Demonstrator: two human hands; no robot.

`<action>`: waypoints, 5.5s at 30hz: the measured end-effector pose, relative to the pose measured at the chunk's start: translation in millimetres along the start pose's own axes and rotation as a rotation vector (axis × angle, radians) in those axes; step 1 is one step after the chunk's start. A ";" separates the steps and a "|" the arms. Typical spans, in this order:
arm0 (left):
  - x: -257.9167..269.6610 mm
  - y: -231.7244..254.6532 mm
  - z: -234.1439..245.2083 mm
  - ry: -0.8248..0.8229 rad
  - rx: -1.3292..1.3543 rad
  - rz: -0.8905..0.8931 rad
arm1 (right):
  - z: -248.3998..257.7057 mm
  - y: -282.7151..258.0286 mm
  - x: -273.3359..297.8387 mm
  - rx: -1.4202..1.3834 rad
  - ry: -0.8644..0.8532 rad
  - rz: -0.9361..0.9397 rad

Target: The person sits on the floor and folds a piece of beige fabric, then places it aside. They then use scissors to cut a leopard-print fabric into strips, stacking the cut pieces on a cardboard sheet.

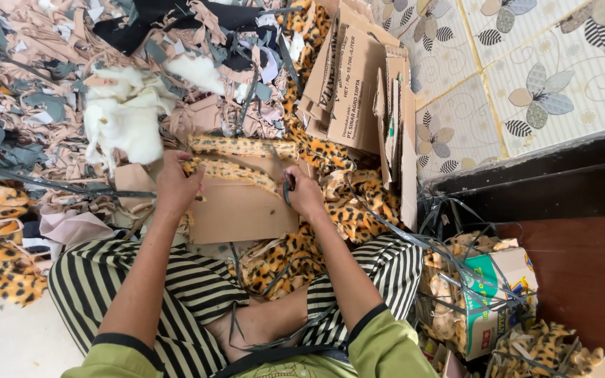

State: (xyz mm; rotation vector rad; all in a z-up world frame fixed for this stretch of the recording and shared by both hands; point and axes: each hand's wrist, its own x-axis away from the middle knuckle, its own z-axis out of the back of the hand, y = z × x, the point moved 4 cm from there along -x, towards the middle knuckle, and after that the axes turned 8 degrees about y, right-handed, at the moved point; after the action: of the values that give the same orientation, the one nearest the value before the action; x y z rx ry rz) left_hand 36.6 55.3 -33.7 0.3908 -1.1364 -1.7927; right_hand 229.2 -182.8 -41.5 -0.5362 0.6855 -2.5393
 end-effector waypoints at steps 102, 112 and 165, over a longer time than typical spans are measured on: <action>112.4 126.8 -75.4 -0.468 0.862 0.084 | 118.9 15.3 48.1 -0.199 -0.086 0.271; 87.7 48.4 -3.7 -0.305 0.709 0.075 | 120.3 10.6 25.5 -0.107 -0.247 0.381; 103.9 123.8 -65.4 -0.736 0.460 -0.005 | 85.4 9.0 130.9 -0.794 -0.646 0.096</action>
State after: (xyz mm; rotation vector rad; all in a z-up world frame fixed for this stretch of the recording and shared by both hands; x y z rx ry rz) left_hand 95.5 -81.7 56.5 -0.0274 -2.0751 -1.7070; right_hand 164.8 -288.7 54.1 -1.4453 1.3806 -1.7417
